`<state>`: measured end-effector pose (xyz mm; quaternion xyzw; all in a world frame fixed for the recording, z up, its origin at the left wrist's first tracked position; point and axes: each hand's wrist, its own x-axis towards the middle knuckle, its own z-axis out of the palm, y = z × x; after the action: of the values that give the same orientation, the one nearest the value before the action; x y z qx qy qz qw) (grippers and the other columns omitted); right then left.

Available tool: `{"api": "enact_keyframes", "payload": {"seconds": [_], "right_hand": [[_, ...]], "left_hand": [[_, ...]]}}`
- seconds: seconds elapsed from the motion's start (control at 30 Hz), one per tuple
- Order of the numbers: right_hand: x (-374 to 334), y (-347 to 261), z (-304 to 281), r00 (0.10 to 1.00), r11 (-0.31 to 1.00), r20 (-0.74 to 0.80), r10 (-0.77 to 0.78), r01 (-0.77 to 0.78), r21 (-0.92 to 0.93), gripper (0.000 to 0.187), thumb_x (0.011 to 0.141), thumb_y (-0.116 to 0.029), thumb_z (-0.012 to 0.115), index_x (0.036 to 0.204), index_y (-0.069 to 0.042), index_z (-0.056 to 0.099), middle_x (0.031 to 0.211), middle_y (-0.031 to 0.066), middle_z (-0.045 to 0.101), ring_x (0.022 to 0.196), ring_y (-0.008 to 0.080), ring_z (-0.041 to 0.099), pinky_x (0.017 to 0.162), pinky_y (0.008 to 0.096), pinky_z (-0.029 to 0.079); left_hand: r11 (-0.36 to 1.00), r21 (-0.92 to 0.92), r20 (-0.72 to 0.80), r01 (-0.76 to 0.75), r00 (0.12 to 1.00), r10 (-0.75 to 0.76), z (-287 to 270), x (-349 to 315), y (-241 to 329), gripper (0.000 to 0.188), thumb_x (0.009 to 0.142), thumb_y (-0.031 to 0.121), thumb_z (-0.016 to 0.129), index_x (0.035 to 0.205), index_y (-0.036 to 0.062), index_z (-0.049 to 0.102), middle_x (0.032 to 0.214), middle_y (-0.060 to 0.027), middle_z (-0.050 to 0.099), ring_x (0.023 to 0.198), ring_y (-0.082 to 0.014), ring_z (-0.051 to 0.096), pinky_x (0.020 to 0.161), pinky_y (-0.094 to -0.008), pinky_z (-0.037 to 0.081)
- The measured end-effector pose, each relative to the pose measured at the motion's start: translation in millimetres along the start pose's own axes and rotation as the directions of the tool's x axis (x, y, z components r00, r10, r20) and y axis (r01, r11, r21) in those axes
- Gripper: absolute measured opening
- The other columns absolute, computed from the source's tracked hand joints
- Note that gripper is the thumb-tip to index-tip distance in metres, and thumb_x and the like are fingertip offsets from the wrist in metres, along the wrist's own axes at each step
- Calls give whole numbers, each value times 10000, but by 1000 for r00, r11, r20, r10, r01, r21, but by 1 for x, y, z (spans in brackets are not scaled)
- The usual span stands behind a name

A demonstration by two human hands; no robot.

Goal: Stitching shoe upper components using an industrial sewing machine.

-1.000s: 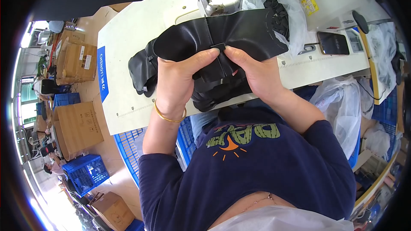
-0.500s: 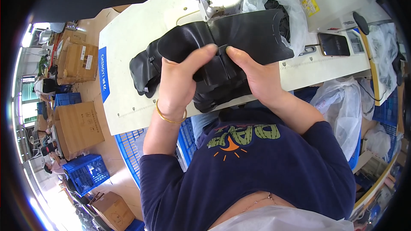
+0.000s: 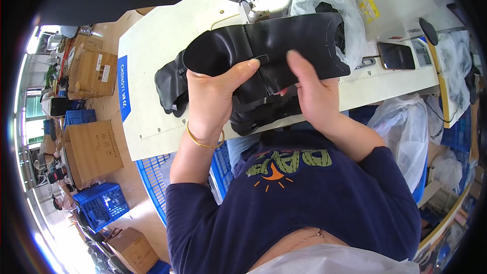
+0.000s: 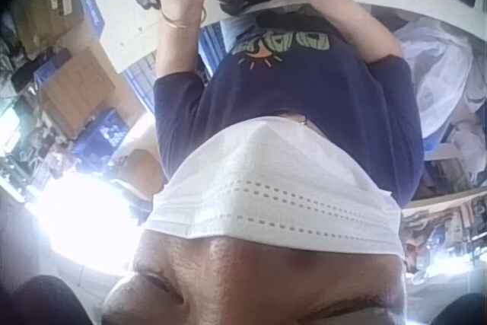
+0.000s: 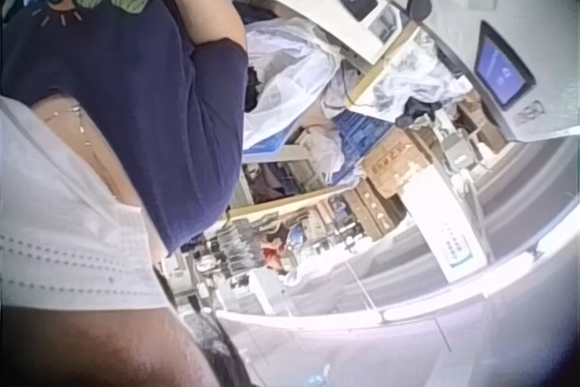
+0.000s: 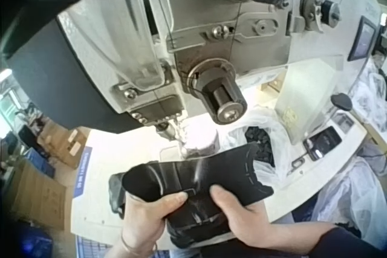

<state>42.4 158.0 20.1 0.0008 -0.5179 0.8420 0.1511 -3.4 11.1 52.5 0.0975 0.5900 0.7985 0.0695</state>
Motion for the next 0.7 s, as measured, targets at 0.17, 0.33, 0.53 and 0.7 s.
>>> {"api": "enact_keyframes", "payload": {"seconds": [0.17, 0.33, 0.53, 0.7], "right_hand": [[14, -9, -15, 999, 998, 48, 20, -23, 55, 205, 958, -167, 514, 997, 22, 583, 844, 60, 644, 642, 118, 608, 561, 241, 491], [30, -16, -6, 999, 998, 44, 2, -5, 67, 194, 947, -153, 503, 1007, 21, 565, 777, 98, 641, 565, 144, 598, 517, 239, 457], [64, -18, -6, 997, 998, 26, -69, 69, -5, 178, 926, -126, 493, 1019, 7, 565, 748, 95, 649, 548, 144, 596, 515, 240, 451], [73, -16, -7, 998, 998, 8, -60, 60, 18, 178, 921, -107, 495, 1032, 13, 566, 738, 99, 648, 544, 149, 599, 510, 246, 456]], "left_hand": [[975, -129, 49, 181, 983, -176, -5, 16, 12, 185, 751, -80, 646, 931, -36, 652, 872, -87, 671, 755, -151, 654, 696, -277, 554], [947, -189, -1, 258, 965, -263, -9, 33, 9, 157, 760, -44, 652, 917, -42, 655, 862, -93, 665, 745, -162, 654, 682, -282, 553], [951, -143, -19, 273, 960, -278, -4, 68, 15, 129, 763, -17, 661, 892, -21, 654, 849, -66, 651, 744, -152, 639, 679, -283, 533], [972, -111, -5, 207, 978, -209, -2, 76, 16, 96, 759, -35, 662, 850, -4, 663, 838, -57, 650, 754, -147, 633, 683, -279, 520]]}}
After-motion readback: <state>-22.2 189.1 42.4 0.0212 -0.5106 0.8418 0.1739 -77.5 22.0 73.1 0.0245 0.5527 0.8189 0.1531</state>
